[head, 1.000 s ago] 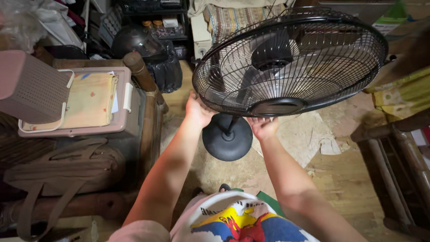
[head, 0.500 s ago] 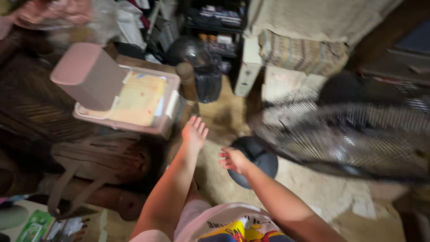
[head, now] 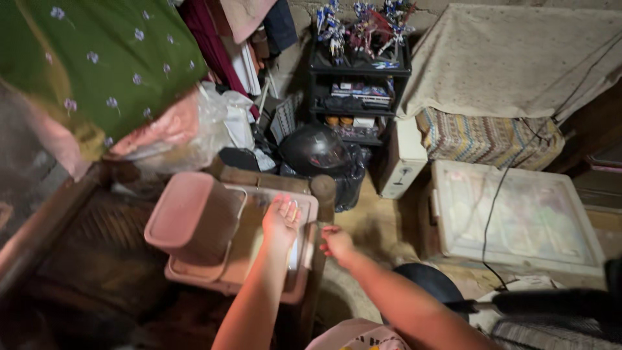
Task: The person services a pedestal fan in a cluttered bedroom. They remove the front grille, use a screwdriver to loosen the blade cap, take off the transparent fan blades, set them on a box, and begin reattaching the grille at the end.
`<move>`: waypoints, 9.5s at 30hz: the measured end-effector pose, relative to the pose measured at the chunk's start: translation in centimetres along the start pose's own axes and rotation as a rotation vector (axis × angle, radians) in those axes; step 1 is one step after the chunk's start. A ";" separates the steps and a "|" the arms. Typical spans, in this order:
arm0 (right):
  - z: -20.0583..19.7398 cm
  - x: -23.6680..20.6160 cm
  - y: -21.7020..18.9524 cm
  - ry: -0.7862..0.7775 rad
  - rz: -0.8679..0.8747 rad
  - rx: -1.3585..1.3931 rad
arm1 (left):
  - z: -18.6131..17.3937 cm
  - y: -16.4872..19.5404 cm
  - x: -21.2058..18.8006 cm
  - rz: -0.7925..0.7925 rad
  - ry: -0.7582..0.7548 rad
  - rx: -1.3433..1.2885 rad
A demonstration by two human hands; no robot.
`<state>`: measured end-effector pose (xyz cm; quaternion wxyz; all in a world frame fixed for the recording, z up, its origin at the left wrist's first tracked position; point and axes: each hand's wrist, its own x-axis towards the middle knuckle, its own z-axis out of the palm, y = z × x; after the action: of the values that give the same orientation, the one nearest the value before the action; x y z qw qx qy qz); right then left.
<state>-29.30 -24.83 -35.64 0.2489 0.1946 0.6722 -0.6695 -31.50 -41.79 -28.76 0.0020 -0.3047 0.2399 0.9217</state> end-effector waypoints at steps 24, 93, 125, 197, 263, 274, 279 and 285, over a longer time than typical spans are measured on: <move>-6.1 62.6 -31.7 -0.064 0.029 0.262 | 20.3 4.9 56.5 -0.021 0.142 0.203; -7.4 57.9 -21.4 -0.242 -0.092 -0.035 | 9.8 1.8 50.7 0.109 0.145 0.208; 14.5 15.0 -5.2 -0.932 -0.499 -1.159 | -14.6 -2.2 3.0 0.243 0.538 -0.013; 9.6 30.3 -11.6 -0.856 -1.089 -1.113 | -13.6 -5.2 8.7 0.324 1.092 0.745; -32.0 -40.8 29.1 0.189 -0.072 0.730 | -13.8 -42.8 -28.2 -0.475 -0.662 1.215; -40.8 -47.5 37.3 -0.099 -0.270 1.000 | -13.9 -50.1 -40.4 -0.463 -1.010 1.118; -41.2 -46.2 36.9 -0.072 -0.350 0.975 | -12.6 -51.4 -37.9 -0.438 -0.974 1.160; -44.3 -38.9 37.6 -0.030 -0.384 0.828 | -12.7 -55.2 -28.8 -0.239 -0.858 1.117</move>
<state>20.96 23.12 -43.60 0.0315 0.1399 0.3684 -0.9185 7.38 5.50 -45.76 0.3531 0.1070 0.6193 0.6931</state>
